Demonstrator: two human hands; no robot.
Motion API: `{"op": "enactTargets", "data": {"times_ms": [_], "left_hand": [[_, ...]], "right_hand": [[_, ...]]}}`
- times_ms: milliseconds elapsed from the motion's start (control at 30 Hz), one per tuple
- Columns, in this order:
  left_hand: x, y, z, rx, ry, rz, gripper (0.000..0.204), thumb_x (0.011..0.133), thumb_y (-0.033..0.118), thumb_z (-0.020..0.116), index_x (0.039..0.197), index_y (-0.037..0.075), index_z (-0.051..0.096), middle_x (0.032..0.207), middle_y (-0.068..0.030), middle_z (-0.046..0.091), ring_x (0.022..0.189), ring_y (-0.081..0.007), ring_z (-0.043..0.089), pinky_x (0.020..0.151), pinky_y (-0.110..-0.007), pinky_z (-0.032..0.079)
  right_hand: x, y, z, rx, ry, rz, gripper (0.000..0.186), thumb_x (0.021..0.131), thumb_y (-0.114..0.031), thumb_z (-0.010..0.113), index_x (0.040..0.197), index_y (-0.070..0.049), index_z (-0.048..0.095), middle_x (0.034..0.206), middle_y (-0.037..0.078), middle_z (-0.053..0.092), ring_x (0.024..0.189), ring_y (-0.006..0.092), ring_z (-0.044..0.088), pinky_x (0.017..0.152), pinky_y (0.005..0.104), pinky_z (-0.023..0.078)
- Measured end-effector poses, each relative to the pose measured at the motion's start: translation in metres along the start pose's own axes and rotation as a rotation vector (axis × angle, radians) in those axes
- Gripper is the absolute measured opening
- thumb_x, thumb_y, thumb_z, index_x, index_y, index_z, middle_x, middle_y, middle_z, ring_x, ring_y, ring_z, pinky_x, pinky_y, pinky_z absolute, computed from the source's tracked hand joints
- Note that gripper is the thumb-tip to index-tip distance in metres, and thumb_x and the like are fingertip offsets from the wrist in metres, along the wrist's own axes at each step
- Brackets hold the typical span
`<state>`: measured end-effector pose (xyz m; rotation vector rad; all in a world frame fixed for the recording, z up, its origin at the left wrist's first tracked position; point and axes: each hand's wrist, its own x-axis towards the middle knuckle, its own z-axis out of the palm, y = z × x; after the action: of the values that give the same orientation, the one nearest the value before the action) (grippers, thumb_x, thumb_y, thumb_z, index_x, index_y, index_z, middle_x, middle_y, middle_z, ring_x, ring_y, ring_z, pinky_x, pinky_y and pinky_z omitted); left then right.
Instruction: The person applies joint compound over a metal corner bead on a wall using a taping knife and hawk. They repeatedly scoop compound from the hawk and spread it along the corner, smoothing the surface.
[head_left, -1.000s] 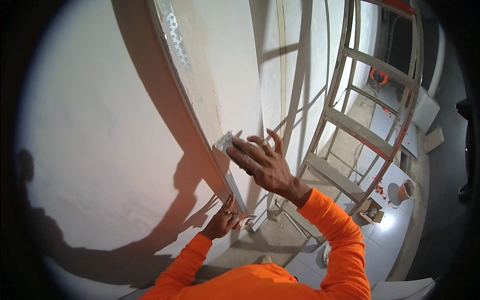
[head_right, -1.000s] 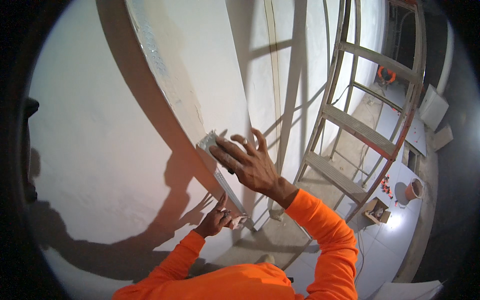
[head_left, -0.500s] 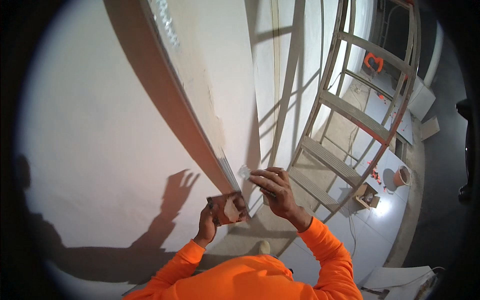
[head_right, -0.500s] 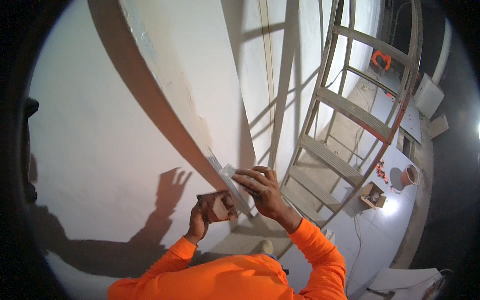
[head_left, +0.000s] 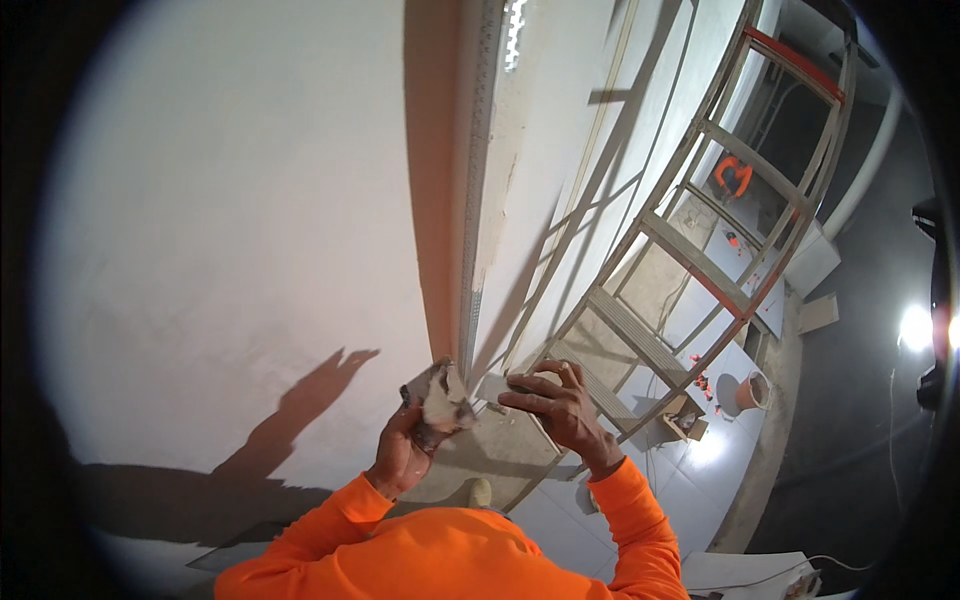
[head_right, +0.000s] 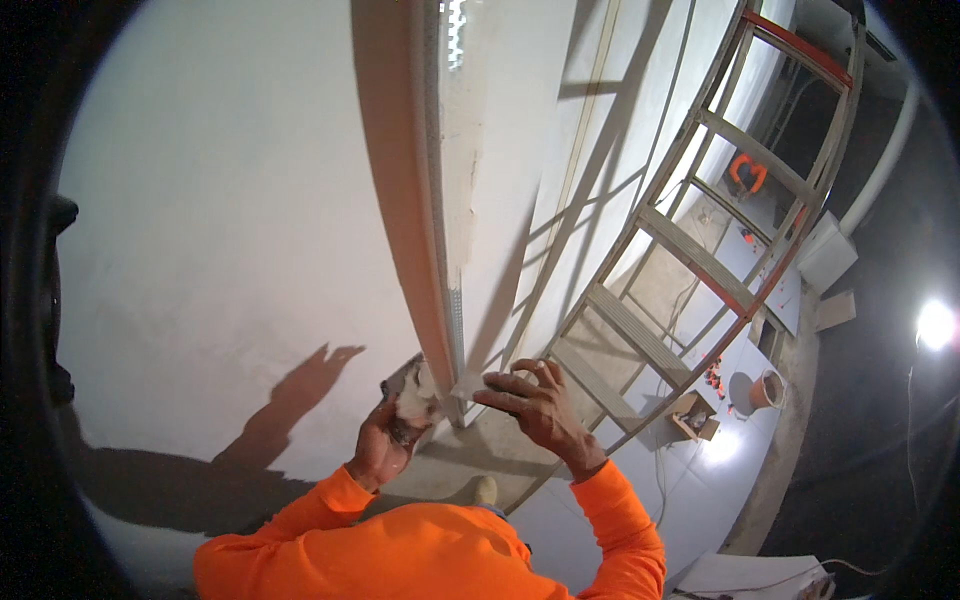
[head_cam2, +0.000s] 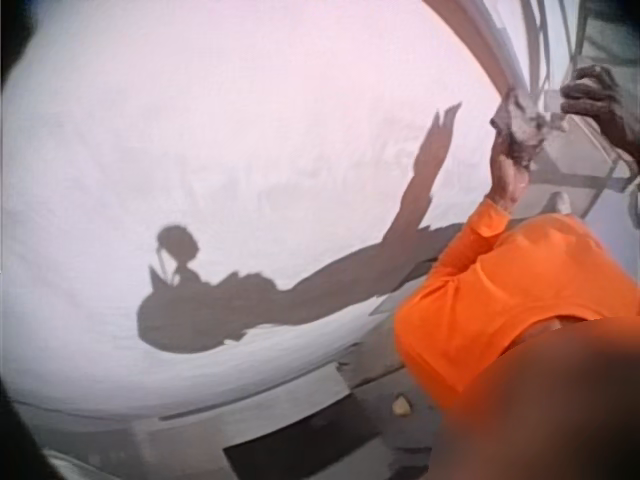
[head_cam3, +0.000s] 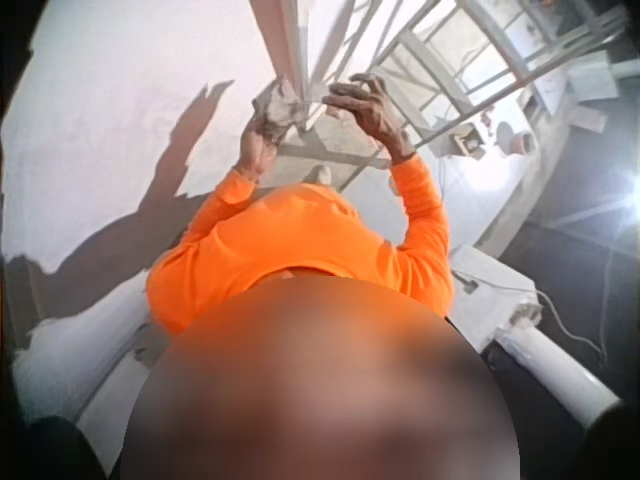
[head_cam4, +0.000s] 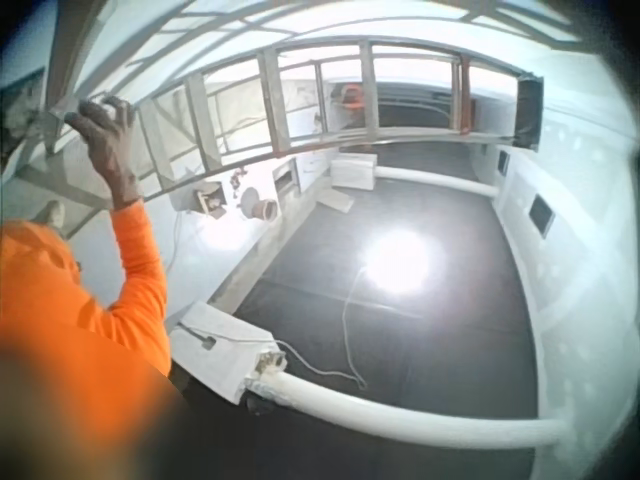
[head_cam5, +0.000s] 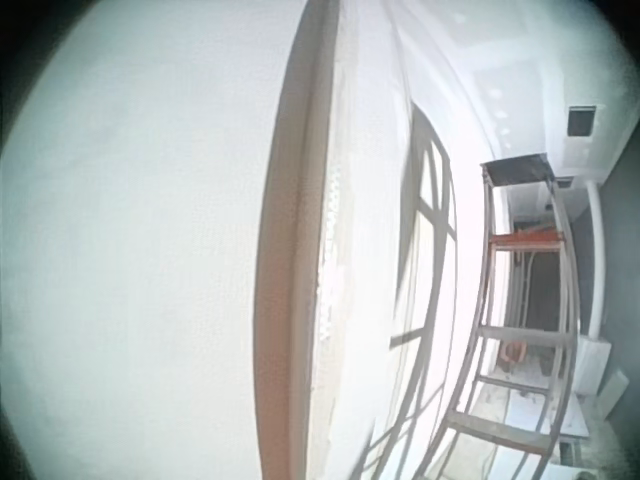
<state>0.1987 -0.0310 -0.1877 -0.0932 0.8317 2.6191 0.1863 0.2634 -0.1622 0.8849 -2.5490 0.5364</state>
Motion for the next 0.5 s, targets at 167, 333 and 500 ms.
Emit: {"op": "enactTargets", "data": {"times_ms": [167, 333, 500], "left_hand": [[-0.008, 0.035, -0.007, 0.066, -0.094, 0.231, 0.047, 0.113, 0.031, 0.053, 0.151, 0.005, 0.048, 0.147, -0.0093, 0.06, 0.133, -0.0234, 0.061, 0.115, -0.042, 0.051], [-0.008, 0.037, -0.011, 0.192, 0.095, 0.279, 0.049, 0.108, 0.027, 0.062, 0.149, 0.005, 0.05, 0.141, -0.0066, 0.062, 0.127, -0.0186, 0.063, 0.11, -0.036, 0.051], [-0.018, 0.034, -0.026, 0.098, 0.202, 0.206, 0.038, 0.107, 0.023, 0.066, 0.142, 0.01, 0.055, 0.127, 0.0, 0.066, 0.108, -0.0134, 0.065, 0.094, -0.033, 0.055]], "right_hand": [[-0.01, -0.031, 0.023, 0.657, 0.278, 0.726, 0.024, 0.1, -0.01, 0.069, 0.122, -0.015, 0.077, 0.118, 0.005, 0.073, 0.107, 0.0202, 0.064, 0.092, 0.0369, 0.051], [-0.012, -0.097, 0.051, 1.707, 0.627, 1.022, 0.018, 0.104, -0.006, 0.063, 0.121, 0.0, 0.062, 0.108, 0.01, 0.073, 0.083, 0.0213, 0.073, 0.078, 0.0372, 0.063], [-0.017, -0.15, 0.078, 1.861, 0.7, 1.116, 0.023, 0.105, -0.019, 0.064, 0.123, -0.005, 0.062, 0.108, 0.008, 0.071, 0.093, 0.0217, 0.072, 0.082, 0.0403, 0.061]]}}
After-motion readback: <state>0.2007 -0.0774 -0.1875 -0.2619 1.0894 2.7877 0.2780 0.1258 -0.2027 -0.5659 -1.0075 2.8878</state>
